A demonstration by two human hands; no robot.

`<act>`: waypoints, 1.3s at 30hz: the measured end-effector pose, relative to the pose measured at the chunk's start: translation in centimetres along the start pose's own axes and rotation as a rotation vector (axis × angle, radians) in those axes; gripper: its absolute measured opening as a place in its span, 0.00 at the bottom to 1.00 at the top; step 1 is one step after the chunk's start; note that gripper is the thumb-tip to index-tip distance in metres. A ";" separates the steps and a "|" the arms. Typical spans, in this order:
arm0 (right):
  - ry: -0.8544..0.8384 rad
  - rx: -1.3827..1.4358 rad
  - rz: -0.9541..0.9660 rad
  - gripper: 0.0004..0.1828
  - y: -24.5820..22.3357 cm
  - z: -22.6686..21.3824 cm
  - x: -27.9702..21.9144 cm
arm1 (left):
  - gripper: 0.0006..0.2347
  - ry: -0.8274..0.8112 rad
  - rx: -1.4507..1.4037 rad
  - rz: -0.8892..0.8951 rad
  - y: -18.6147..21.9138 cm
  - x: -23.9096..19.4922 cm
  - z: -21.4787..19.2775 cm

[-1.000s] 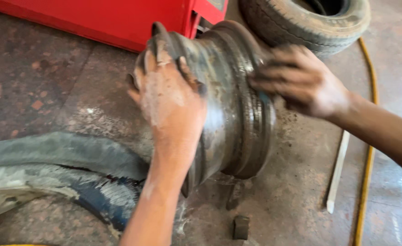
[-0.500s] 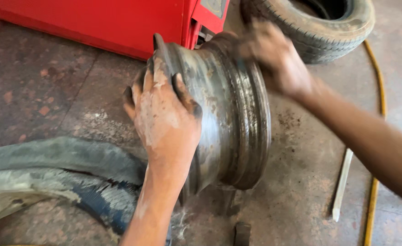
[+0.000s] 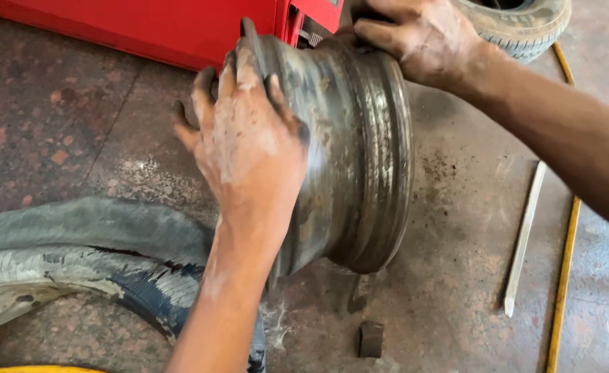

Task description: The person scrubs a metal wheel rim with a small abrasive block, rotating the rim to clean different sections of the surface. The person works on the rim while sitting on the floor in a workshop.

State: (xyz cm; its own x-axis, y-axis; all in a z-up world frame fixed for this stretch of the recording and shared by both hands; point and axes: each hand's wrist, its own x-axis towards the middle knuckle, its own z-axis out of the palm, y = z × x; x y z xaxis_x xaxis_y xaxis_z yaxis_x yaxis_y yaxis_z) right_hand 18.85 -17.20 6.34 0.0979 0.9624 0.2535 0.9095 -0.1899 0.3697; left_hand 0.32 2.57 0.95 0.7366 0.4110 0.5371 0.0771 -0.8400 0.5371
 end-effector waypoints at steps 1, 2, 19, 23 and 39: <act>0.053 -0.059 -0.028 0.13 -0.5 -0.2 -0.4 | 0.20 0.011 0.015 0.005 0.0 0.2 0.4; 0.103 -0.112 -0.062 0.13 -1.5 -1.2 -1.4 | 0.19 0.006 0.019 0.003 -0.1 0.3 0.7; 0.287 -0.194 -0.177 0.17 -11.6 -2.8 -8.5 | 0.16 0.126 -0.147 0.064 -1.5 3.9 3.3; 0.147 -0.278 -0.173 0.20 -6.9 -3.5 -5.6 | 0.10 0.106 -0.184 0.016 -1.7 3.5 3.9; 0.211 -0.357 -0.099 0.17 -12.1 -2.1 -8.4 | 0.08 0.161 -0.163 0.074 -2.2 5.7 4.5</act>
State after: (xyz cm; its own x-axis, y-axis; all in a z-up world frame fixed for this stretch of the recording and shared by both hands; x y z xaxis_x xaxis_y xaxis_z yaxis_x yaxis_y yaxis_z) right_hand 6.21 -23.36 1.59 -0.1012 0.9257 0.3646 0.7096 -0.1897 0.6786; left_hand 7.38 5.17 -0.14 0.6182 0.4124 0.6691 -0.0924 -0.8072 0.5830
